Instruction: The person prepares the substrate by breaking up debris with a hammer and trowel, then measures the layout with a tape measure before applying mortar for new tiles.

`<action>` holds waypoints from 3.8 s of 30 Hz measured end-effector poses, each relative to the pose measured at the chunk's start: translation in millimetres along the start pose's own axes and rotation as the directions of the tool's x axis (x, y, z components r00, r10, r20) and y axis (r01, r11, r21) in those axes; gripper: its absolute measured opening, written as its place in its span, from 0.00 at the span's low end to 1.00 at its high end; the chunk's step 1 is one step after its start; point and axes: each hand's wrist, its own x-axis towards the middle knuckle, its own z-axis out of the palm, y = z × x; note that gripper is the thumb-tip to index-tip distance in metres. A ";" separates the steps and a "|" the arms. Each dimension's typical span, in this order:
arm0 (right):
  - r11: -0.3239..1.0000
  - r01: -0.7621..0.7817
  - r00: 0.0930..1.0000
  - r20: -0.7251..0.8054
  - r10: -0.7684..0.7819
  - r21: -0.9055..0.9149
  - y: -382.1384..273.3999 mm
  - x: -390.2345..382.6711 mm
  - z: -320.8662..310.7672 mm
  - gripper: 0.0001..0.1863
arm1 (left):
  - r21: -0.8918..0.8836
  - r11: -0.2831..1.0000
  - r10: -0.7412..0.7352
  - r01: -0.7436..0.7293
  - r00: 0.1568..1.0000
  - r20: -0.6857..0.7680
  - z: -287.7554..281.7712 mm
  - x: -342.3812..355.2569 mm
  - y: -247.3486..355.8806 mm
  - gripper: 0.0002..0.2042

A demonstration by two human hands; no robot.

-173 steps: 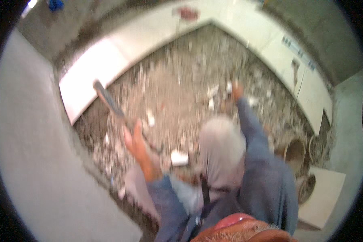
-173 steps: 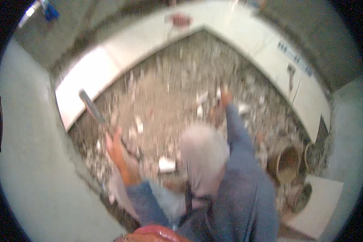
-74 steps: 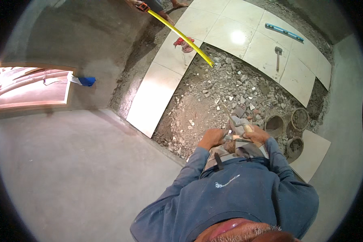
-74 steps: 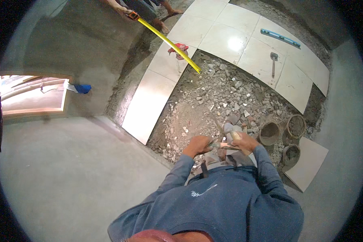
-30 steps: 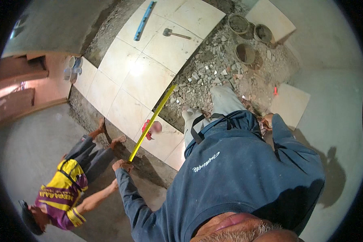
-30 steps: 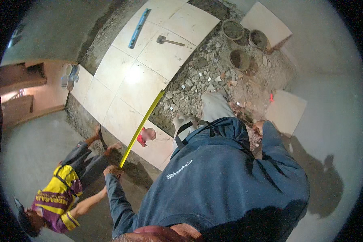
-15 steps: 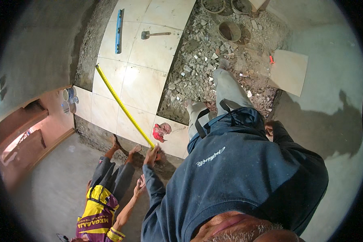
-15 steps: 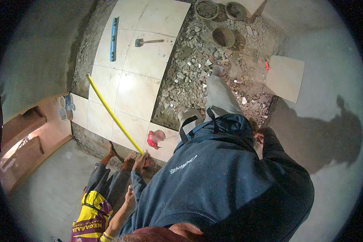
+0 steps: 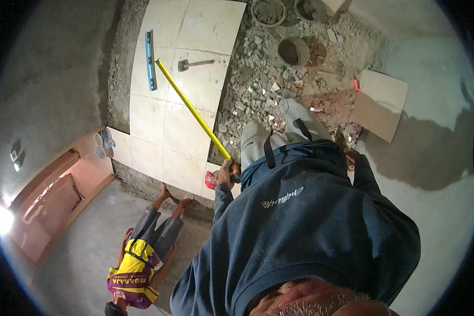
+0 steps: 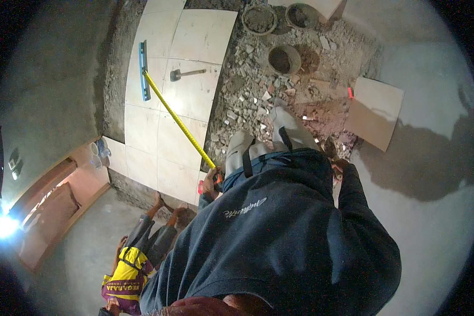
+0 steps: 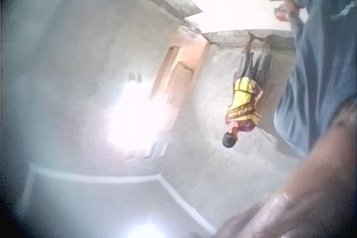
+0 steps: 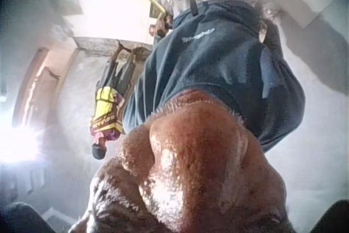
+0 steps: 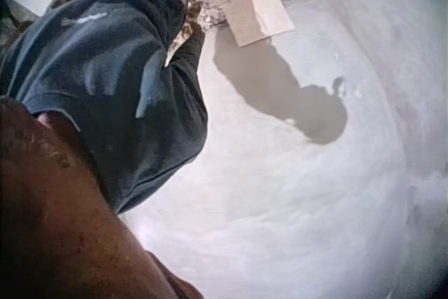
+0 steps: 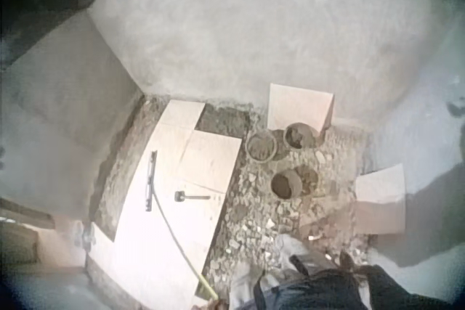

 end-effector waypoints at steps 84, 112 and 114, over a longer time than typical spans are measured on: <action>0.394 0.156 0.949 -0.027 -0.314 0.906 -753.4 454.8 -428.6 0.30 | 0.421 0.906 0.123 -0.043 0.979 -0.163 406.6 931.2 329.1 0.16; 0.421 0.087 0.980 0.000 -0.201 0.903 -761.0 440.4 -417.0 0.35 | 0.929 0.361 0.237 0.085 0.955 -0.179 416.8 956.6 342.0 0.22; 0.349 0.085 0.980 -0.014 -0.200 0.933 -770.3 439.8 -420.1 0.35 | 0.852 0.451 0.127 0.266 0.926 -0.356 440.0 949.3 367.7 0.22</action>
